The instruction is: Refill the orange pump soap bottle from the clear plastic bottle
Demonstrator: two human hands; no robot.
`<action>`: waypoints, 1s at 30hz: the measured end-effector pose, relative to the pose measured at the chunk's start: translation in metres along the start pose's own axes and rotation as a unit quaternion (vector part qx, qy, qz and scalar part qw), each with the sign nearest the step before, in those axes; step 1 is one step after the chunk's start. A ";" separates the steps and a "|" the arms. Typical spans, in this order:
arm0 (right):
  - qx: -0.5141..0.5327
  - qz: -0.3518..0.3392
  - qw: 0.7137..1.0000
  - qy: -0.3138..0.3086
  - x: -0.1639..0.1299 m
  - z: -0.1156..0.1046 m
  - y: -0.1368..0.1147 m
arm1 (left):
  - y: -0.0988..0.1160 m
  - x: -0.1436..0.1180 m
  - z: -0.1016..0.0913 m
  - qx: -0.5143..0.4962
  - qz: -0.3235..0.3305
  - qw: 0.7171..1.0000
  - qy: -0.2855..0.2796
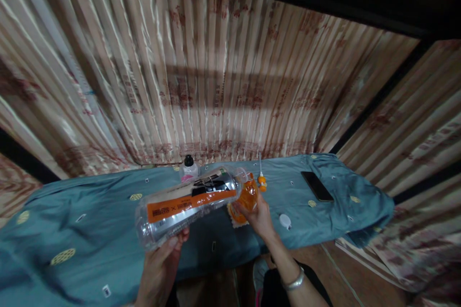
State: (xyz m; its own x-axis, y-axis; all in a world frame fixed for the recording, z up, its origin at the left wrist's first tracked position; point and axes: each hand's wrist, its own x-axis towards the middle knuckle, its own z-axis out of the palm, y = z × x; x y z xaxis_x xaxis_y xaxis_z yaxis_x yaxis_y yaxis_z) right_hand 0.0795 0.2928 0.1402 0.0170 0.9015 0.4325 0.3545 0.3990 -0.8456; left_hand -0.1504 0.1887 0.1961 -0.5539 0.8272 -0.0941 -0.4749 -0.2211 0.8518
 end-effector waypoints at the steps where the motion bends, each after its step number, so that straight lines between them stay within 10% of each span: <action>1: -0.001 -0.004 1.000 0.001 0.000 0.000 0.001 | 0.001 0.000 0.001 -0.010 -0.015 1.000 -0.004; 21: -0.011 0.015 1.000 -0.002 0.000 -0.002 -0.001 | -0.004 0.006 -0.012 -0.022 -0.061 0.997 -0.047; 30: -0.002 0.011 1.000 -0.005 0.002 -0.003 -0.006 | 0.006 -0.006 0.009 -0.033 -0.057 0.998 0.020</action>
State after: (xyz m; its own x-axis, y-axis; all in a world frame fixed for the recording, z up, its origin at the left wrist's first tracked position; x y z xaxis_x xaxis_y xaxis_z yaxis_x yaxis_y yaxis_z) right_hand 0.0799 0.2915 0.1471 0.0165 0.9117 0.4106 0.3586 0.3780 -0.8536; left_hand -0.1443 0.1871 0.2066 -0.5198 0.8278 -0.2111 -0.5805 -0.1610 0.7982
